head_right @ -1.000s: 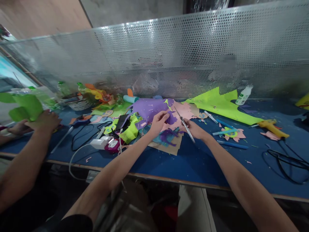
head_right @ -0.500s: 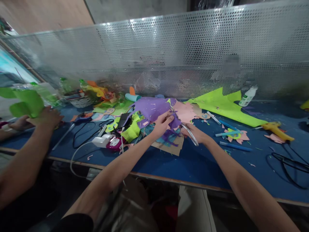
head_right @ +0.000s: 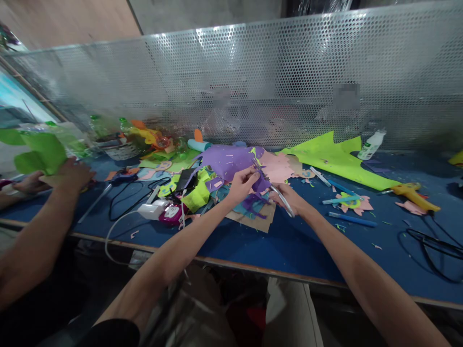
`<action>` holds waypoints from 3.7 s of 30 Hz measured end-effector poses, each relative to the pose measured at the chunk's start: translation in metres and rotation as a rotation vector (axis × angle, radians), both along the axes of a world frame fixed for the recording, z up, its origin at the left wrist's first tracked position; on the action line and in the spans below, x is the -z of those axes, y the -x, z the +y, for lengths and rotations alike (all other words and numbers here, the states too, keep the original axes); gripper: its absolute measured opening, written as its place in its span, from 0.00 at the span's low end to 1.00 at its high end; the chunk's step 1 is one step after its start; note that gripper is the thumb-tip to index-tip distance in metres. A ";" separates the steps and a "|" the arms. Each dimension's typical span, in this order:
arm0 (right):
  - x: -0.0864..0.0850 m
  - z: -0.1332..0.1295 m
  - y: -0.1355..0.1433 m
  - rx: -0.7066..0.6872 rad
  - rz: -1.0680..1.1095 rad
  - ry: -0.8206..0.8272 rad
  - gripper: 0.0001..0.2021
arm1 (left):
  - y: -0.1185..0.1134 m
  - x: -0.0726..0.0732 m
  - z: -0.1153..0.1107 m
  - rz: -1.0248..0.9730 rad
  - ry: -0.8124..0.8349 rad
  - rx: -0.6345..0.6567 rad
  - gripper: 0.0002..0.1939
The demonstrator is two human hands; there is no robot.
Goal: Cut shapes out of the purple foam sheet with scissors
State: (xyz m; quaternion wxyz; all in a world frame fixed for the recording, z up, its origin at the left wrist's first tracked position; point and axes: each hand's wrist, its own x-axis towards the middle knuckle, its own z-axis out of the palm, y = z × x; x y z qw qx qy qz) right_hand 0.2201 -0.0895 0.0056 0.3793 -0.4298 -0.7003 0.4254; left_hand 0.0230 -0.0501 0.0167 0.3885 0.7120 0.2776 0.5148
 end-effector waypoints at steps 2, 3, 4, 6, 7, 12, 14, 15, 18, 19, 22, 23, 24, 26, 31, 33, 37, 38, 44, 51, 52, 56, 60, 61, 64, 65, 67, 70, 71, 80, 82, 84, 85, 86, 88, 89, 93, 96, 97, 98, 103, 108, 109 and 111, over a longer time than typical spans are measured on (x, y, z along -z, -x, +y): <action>0.000 0.000 -0.001 0.011 -0.007 -0.009 0.09 | 0.000 -0.002 -0.002 0.000 0.003 0.003 0.22; -0.001 -0.001 -0.001 0.008 -0.016 -0.014 0.09 | 0.000 -0.004 -0.003 0.000 -0.001 0.002 0.23; -0.003 -0.002 -0.002 0.003 -0.025 -0.018 0.10 | -0.001 -0.005 -0.004 0.000 -0.008 0.001 0.23; -0.005 -0.003 -0.004 -0.023 -0.038 -0.033 0.13 | -0.001 -0.007 -0.006 -0.001 -0.024 0.003 0.23; -0.006 -0.004 -0.005 -0.042 -0.037 -0.047 0.14 | -0.001 -0.007 -0.006 -0.006 -0.032 0.005 0.23; 0.003 0.003 -0.010 0.005 0.003 -0.178 0.20 | 0.000 -0.008 -0.005 -0.075 0.015 0.021 0.21; 0.009 0.009 -0.009 0.108 0.091 -0.218 0.21 | 0.000 -0.008 -0.004 -0.112 0.069 0.005 0.21; 0.011 0.011 -0.007 0.167 0.164 -0.227 0.21 | -0.001 -0.008 -0.003 -0.128 0.094 -0.005 0.22; 0.014 0.017 0.000 0.321 0.396 -0.232 0.21 | -0.002 -0.006 0.000 -0.146 0.150 -0.003 0.23; 0.014 0.018 0.001 0.360 0.442 -0.239 0.20 | -0.003 -0.005 0.001 -0.144 0.158 0.002 0.23; 0.012 0.018 0.003 0.423 0.452 -0.286 0.17 | -0.004 -0.001 0.002 -0.134 0.159 0.020 0.22; 0.011 0.017 0.003 0.428 0.437 -0.304 0.17 | -0.004 0.000 0.003 -0.129 0.159 0.030 0.22; 0.011 0.016 0.002 0.426 0.415 -0.324 0.17 | -0.004 0.001 0.003 -0.124 0.160 0.039 0.21; 0.010 0.013 0.002 0.415 0.354 -0.370 0.18 | -0.004 0.001 0.003 -0.116 0.158 0.045 0.21; 0.008 0.007 0.004 0.480 0.259 -0.439 0.16 | -0.001 -0.002 0.003 -0.074 0.129 0.026 0.20; 0.006 0.006 0.006 0.489 0.284 -0.428 0.16 | 0.000 -0.003 0.002 -0.003 0.102 0.031 0.20; 0.002 0.005 0.009 0.495 0.365 -0.400 0.16 | 0.001 -0.005 0.000 0.124 0.031 0.044 0.20; 0.000 0.004 0.009 0.500 0.378 -0.395 0.17 | 0.002 -0.005 0.000 0.131 0.018 0.036 0.21; -0.006 0.002 0.010 0.543 0.400 -0.370 0.18 | 0.003 -0.010 -0.005 0.193 -0.018 -0.046 0.23; -0.009 -0.001 0.016 0.487 0.405 -0.343 0.17 | -0.001 -0.010 -0.007 0.164 -0.085 -0.051 0.19; -0.010 0.000 0.013 0.459 0.381 -0.326 0.17 | -0.002 -0.010 -0.007 0.121 -0.069 -0.055 0.19; -0.013 0.005 -0.011 0.196 0.139 -0.208 0.15 | -0.002 -0.012 -0.001 -0.148 0.028 -0.122 0.22; -0.013 0.007 -0.028 0.056 -0.130 -0.182 0.13 | -0.003 -0.013 0.004 -0.323 0.095 -0.169 0.23; -0.013 0.006 -0.028 0.041 -0.182 -0.179 0.14 | -0.003 -0.013 0.005 -0.335 0.107 -0.174 0.22; -0.012 0.003 -0.024 -0.028 -0.208 -0.126 0.18 | -0.003 -0.012 0.003 -0.285 0.113 -0.176 0.21; -0.011 0.002 -0.022 -0.059 -0.186 -0.108 0.20 | -0.003 -0.011 0.002 -0.253 0.103 -0.173 0.20; -0.009 0.001 -0.020 -0.122 -0.132 -0.094 0.23 | -0.002 -0.010 0.001 -0.199 0.078 -0.150 0.19; -0.005 0.003 -0.022 -0.214 -0.049 -0.082 0.26 | 0.001 -0.009 0.001 -0.177 0.068 -0.095 0.18; -0.004 0.004 -0.024 -0.247 -0.027 -0.075 0.27 | 0.001 -0.009 0.002 -0.175 0.072 -0.081 0.18; -0.001 0.005 -0.027 -0.169 -0.068 -0.070 0.27 | 0.003 -0.012 0.004 -0.146 0.098 -0.061 0.15; 0.001 0.006 -0.026 -0.108 -0.100 -0.055 0.26 | 0.003 -0.014 0.003 -0.172 0.141 -0.012 0.15; 0.002 0.006 -0.026 -0.073 -0.120 -0.047 0.25 | 0.003 -0.016 0.002 -0.193 0.168 -0.007 0.15; 0.002 0.006 -0.026 -0.061 -0.130 -0.050 0.25 | 0.003 -0.016 0.003 -0.202 0.175 -0.020 0.15; 0.002 0.006 -0.025 -0.054 -0.139 -0.055 0.24 | 0.003 -0.016 0.003 -0.210 0.180 -0.038 0.15; 0.000 0.005 -0.023 -0.048 -0.138 -0.070 0.23 | 0.004 -0.015 0.005 -0.221 0.190 -0.071 0.16; -0.001 0.004 -0.021 -0.052 -0.128 -0.080 0.22 | 0.004 -0.014 0.006 -0.222 0.194 -0.077 0.17; -0.002 0.002 -0.016 -0.075 -0.060 -0.112 0.24 | 0.002 -0.011 0.005 -0.213 0.201 -0.051 0.18; 0.000 0.002 -0.017 -0.058 -0.066 -0.131 0.25 | -0.001 -0.010 0.002 -0.224 0.220 -0.052 0.19; 0.001 0.002 -0.018 -0.051 -0.083 -0.138 0.25 | -0.001 -0.009 0.002 -0.233 0.224 -0.062 0.19; 0.002 0.002 -0.019 -0.041 -0.103 -0.146 0.25 | -0.002 -0.008 0.001 -0.241 0.228 -0.073 0.20; 0.002 0.000 -0.016 -0.037 -0.180 -0.167 0.27 | -0.005 -0.001 0.002 -0.227 0.257 -0.079 0.21; -0.002 -0.004 -0.009 -0.043 -0.193 -0.196 0.27 | -0.009 0.004 0.001 -0.222 0.213 -0.117 0.21; -0.003 -0.004 -0.009 -0.036 -0.193 -0.210 0.28 | -0.009 0.004 0.001 -0.215 0.205 -0.121 0.21; -0.004 -0.004 -0.009 -0.028 -0.192 -0.226 0.28 | -0.008 0.003 0.001 -0.198 0.195 -0.128 0.21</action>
